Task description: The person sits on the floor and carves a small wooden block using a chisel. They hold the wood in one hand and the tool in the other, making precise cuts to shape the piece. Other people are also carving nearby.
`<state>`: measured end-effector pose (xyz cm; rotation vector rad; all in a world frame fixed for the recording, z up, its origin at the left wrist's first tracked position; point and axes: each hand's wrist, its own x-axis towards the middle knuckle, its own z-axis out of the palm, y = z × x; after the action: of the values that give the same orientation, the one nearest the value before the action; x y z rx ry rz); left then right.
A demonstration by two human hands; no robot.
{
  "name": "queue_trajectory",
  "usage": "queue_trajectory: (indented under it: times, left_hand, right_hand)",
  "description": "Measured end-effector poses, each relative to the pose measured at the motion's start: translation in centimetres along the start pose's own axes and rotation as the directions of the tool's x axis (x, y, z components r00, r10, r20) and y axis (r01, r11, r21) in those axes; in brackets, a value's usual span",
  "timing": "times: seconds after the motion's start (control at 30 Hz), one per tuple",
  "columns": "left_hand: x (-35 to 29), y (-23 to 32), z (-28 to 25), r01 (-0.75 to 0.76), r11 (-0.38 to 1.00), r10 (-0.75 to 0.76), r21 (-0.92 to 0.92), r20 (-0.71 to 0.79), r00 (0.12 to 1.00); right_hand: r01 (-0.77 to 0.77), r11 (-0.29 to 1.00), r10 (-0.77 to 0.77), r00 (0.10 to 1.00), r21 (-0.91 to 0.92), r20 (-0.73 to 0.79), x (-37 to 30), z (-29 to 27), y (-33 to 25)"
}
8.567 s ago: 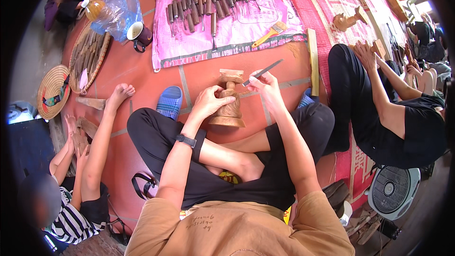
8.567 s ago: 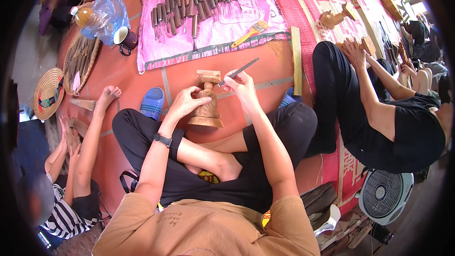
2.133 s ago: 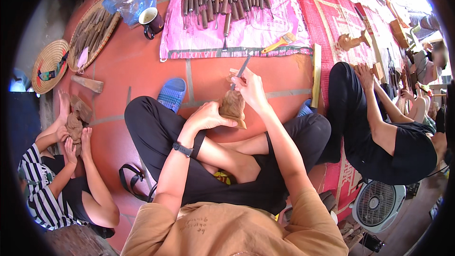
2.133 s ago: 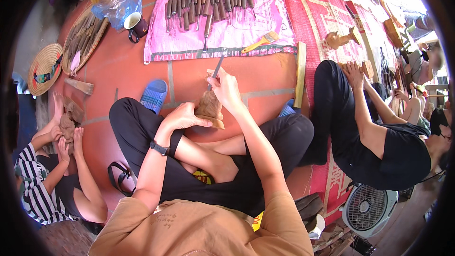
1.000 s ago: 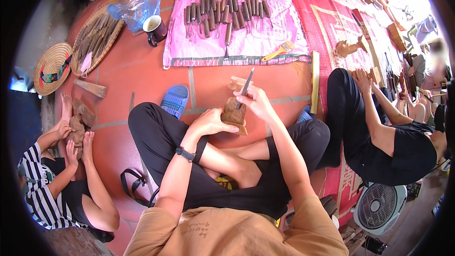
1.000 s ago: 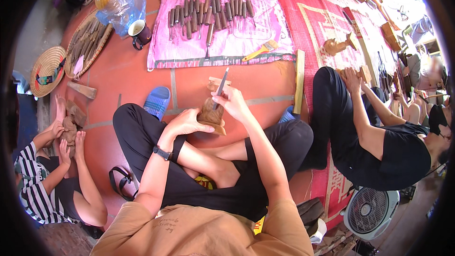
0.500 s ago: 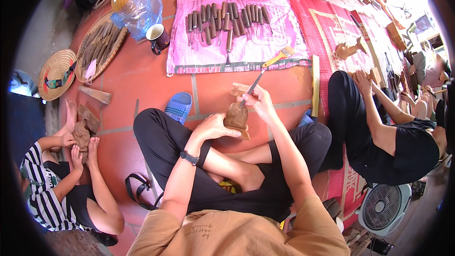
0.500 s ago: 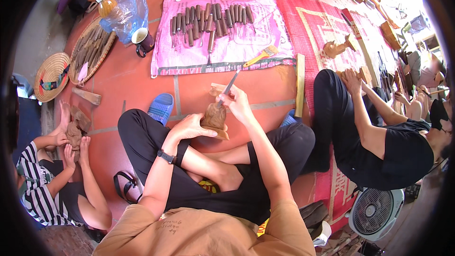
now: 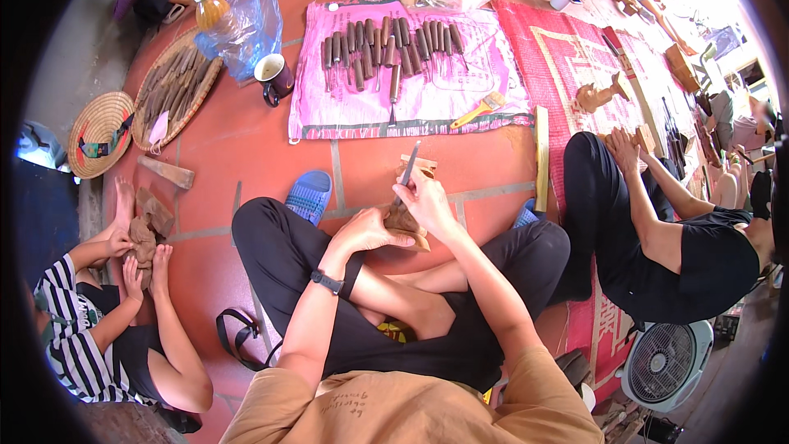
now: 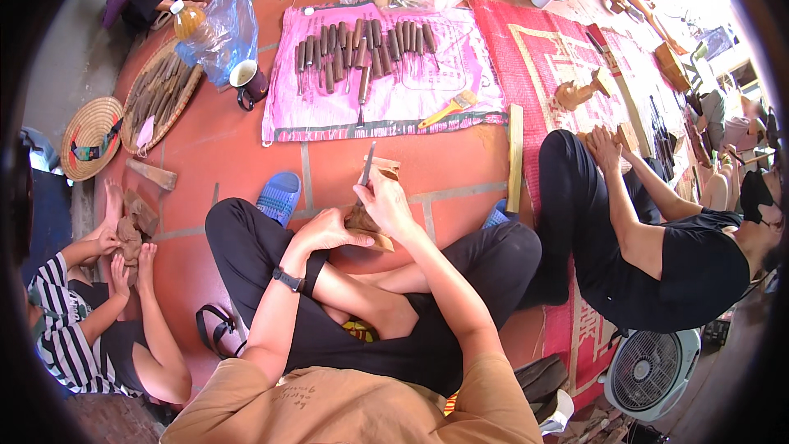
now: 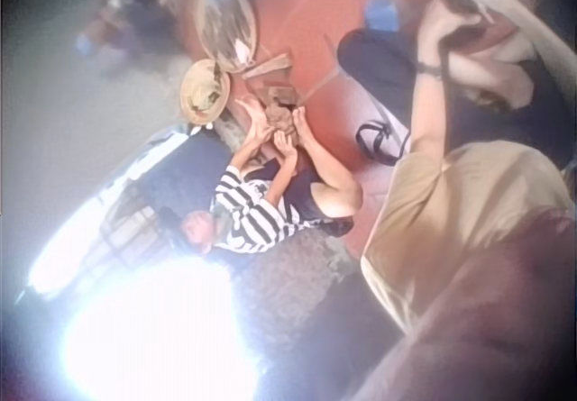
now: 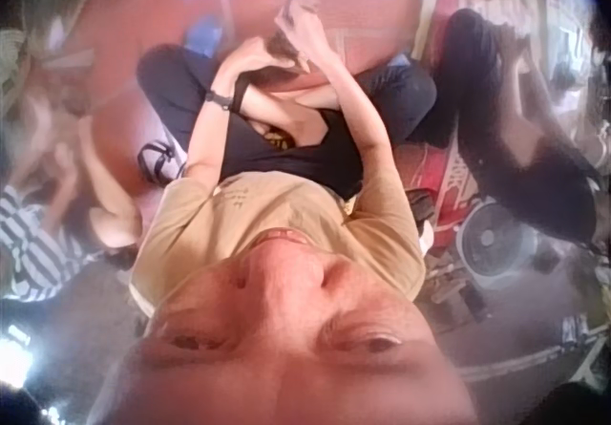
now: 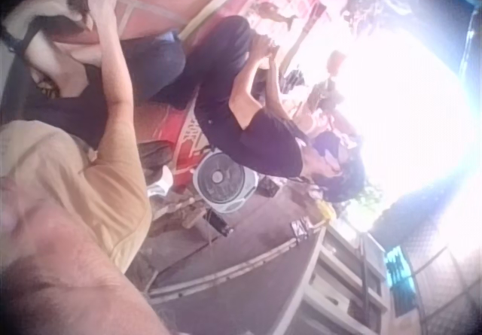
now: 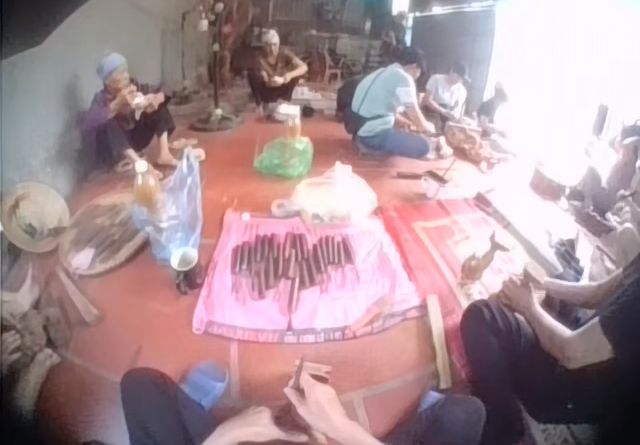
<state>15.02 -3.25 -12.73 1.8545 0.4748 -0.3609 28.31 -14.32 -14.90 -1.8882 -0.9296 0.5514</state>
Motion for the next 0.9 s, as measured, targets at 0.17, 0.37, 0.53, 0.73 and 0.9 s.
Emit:
queue_trajectory:
  times: [0.17, 0.37, 0.53, 0.73, 0.9]
  left_hand:
    - [0.5, -0.7, 0.2, 0.023, 1.0, -0.023, -0.003, 0.028, 0.999]
    - [0.5, -0.9, 0.3, 0.078, 0.996, -0.078, 0.032, 0.011, 0.997]
    - [0.1, 0.5, 0.2, 0.033, 0.999, -0.034, 0.011, 0.003, 0.999]
    - [0.4, -0.8, 0.1, 0.009, 1.0, -0.009, 0.002, -0.029, 1.0]
    - [0.3, 0.0, -0.1, 0.056, 0.998, -0.056, 0.033, 0.001, 0.998]
  right_hand:
    - [0.118, 0.981, -0.123, 0.992, -0.153, -0.026, 1.0, 0.7, 1.4]
    - [0.089, 0.977, -0.099, 0.994, -0.196, -0.042, 1.3, 0.6, 0.5]
    - [0.111, 0.973, -0.122, 0.991, -0.204, -0.045, 1.5, 0.1, 1.2]
    - [0.119, 0.968, -0.125, 0.992, -0.219, -0.018, 1.1, 0.4, 0.5]
    - [0.066, 0.956, -0.105, 0.987, -0.287, -0.121, 1.9, 0.4, 1.3]
